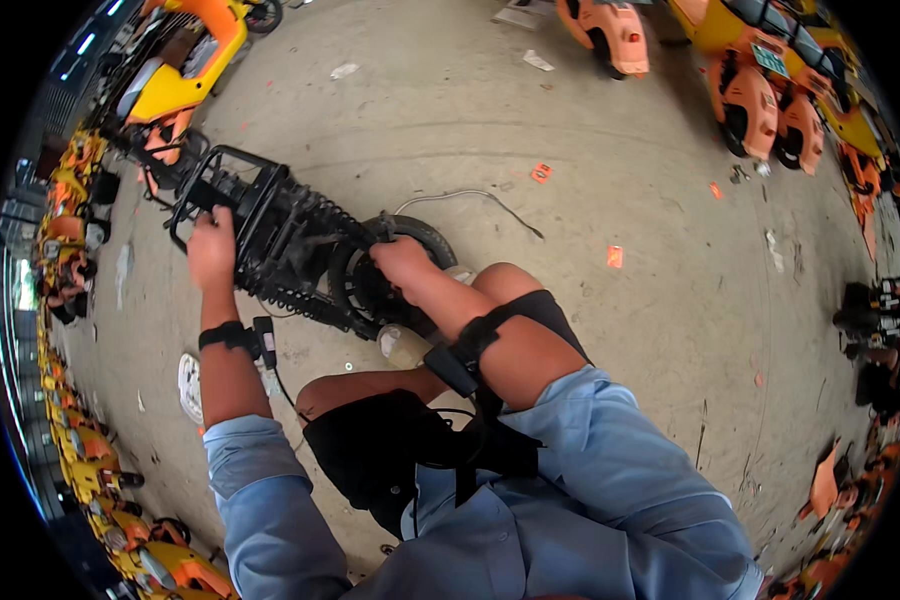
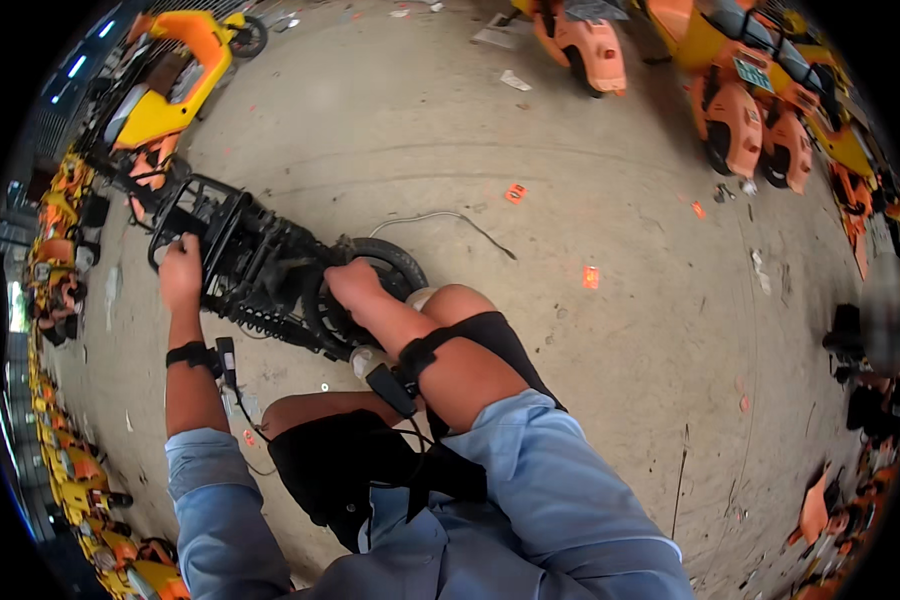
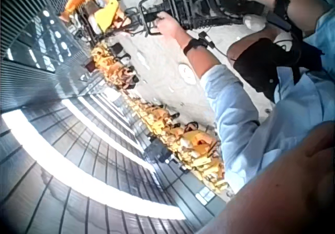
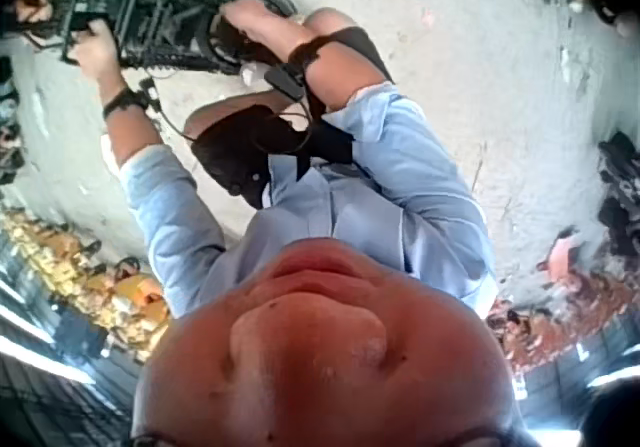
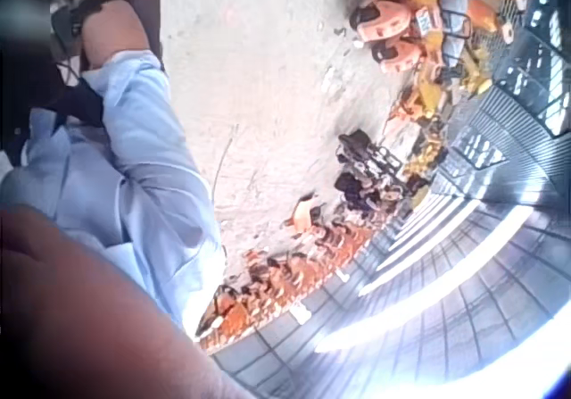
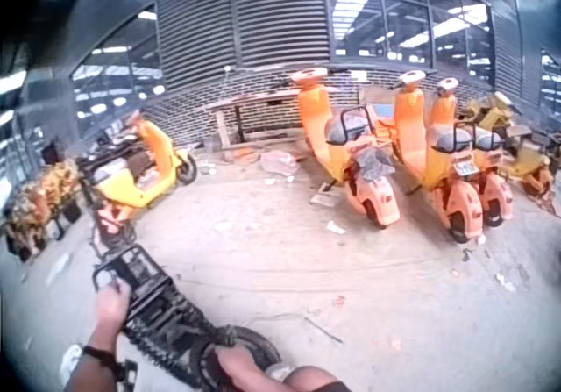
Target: The person uses a wrench to loosen and tighten bolts on the wheel and frame of a scooter while sitting on the floor.
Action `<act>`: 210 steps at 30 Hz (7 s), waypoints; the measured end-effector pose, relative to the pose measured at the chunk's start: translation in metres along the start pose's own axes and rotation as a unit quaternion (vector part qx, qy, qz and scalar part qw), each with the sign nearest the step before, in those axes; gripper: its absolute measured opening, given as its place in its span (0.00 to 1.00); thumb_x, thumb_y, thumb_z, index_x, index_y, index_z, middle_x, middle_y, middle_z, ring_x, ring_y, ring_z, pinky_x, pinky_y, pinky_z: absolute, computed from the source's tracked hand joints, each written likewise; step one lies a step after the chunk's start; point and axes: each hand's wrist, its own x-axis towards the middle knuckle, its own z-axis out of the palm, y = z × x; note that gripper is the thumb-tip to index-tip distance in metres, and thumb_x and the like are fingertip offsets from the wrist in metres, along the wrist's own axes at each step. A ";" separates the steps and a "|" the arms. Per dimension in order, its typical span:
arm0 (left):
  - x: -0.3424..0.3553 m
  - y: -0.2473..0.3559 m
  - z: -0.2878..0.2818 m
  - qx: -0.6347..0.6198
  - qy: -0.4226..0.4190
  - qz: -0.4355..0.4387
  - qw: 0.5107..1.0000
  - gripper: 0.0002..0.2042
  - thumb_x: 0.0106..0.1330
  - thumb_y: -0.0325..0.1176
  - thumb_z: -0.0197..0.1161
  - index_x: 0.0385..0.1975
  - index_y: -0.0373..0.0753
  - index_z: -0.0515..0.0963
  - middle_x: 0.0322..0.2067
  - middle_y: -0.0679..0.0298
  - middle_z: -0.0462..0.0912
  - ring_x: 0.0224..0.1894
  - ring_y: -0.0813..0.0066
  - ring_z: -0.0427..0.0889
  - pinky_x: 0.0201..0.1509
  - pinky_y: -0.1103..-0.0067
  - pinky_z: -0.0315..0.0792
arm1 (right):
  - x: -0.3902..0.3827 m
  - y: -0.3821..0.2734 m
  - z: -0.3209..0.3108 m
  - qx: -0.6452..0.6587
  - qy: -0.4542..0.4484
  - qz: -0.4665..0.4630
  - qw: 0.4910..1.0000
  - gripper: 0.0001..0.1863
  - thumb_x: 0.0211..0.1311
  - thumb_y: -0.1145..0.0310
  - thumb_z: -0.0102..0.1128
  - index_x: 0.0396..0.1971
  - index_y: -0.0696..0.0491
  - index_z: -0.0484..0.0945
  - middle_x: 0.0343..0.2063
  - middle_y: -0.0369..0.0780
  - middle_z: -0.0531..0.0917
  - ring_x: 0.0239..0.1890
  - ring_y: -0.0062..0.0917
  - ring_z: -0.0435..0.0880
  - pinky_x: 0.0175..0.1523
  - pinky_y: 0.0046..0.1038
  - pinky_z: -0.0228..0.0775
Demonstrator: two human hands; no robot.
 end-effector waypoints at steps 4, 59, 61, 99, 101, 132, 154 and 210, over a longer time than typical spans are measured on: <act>-0.014 -0.003 -0.004 0.006 -0.021 -0.013 1.000 0.25 0.68 0.54 0.46 0.41 0.39 0.83 0.37 0.42 0.84 0.44 0.42 0.83 0.49 0.55 0.75 | -0.021 0.005 0.002 0.034 -0.081 0.013 0.996 0.11 0.56 0.67 0.58 0.31 0.60 0.76 0.23 0.40 0.78 0.16 0.24 0.71 0.19 0.29 0.57; -0.007 0.005 -0.003 -0.020 -0.019 -0.019 0.999 0.25 0.67 0.54 0.49 0.39 0.37 0.83 0.35 0.43 0.85 0.41 0.44 0.85 0.48 0.58 0.77 | -0.003 -0.006 0.011 -0.019 -0.020 -0.008 1.000 0.11 0.57 0.67 0.57 0.27 0.61 0.76 0.20 0.39 0.77 0.17 0.26 0.72 0.22 0.31 0.59; -0.007 0.006 -0.004 -0.021 -0.023 -0.017 0.999 0.25 0.67 0.54 0.49 0.39 0.37 0.83 0.35 0.43 0.85 0.41 0.44 0.84 0.48 0.58 0.77 | -0.001 -0.007 0.009 -0.014 -0.021 -0.011 1.000 0.10 0.57 0.67 0.57 0.26 0.61 0.76 0.19 0.39 0.76 0.17 0.26 0.72 0.22 0.31 0.59; -0.005 0.007 -0.004 -0.019 -0.026 -0.038 0.999 0.25 0.68 0.51 0.45 0.39 0.37 0.83 0.37 0.43 0.85 0.43 0.43 0.84 0.51 0.57 0.76 | 0.003 0.002 -0.012 -0.027 -0.001 -0.011 1.000 0.10 0.52 0.72 0.54 0.33 0.61 0.76 0.20 0.42 0.76 0.17 0.28 0.72 0.22 0.33 0.60; -0.003 0.005 -0.003 -0.018 -0.018 -0.039 0.999 0.25 0.68 0.51 0.45 0.39 0.36 0.82 0.37 0.43 0.85 0.43 0.43 0.84 0.50 0.57 0.76 | 0.003 -0.001 -0.011 -0.023 -0.008 -0.013 1.000 0.10 0.52 0.72 0.54 0.33 0.62 0.76 0.20 0.42 0.76 0.17 0.28 0.72 0.22 0.33 0.60; -0.003 0.002 -0.005 -0.020 -0.039 -0.024 0.999 0.26 0.66 0.53 0.47 0.39 0.36 0.83 0.37 0.41 0.84 0.44 0.43 0.84 0.51 0.59 0.76 | -0.003 0.006 -0.006 -0.071 -0.033 -0.103 0.992 0.19 0.53 0.77 0.62 0.48 0.61 0.77 0.30 0.42 0.82 0.31 0.28 0.81 0.36 0.31 0.72; -0.006 0.014 -0.009 -0.002 -0.025 -0.012 1.000 0.24 0.67 0.53 0.49 0.37 0.36 0.83 0.34 0.43 0.85 0.41 0.44 0.84 0.48 0.59 0.77 | 0.033 -0.085 0.014 -0.438 0.004 -0.208 0.874 0.19 0.70 0.56 0.50 0.42 0.58 0.79 0.41 0.51 0.84 0.48 0.47 0.82 0.52 0.44 0.73; -0.005 0.018 -0.002 0.019 -0.044 -0.022 0.999 0.24 0.66 0.54 0.52 0.36 0.37 0.83 0.29 0.48 0.85 0.37 0.47 0.85 0.43 0.61 0.78 | 0.078 -0.092 0.039 -0.531 -0.029 -0.271 0.803 0.13 0.58 0.72 0.55 0.42 0.55 0.82 0.39 0.48 0.85 0.44 0.43 0.85 0.48 0.41 0.78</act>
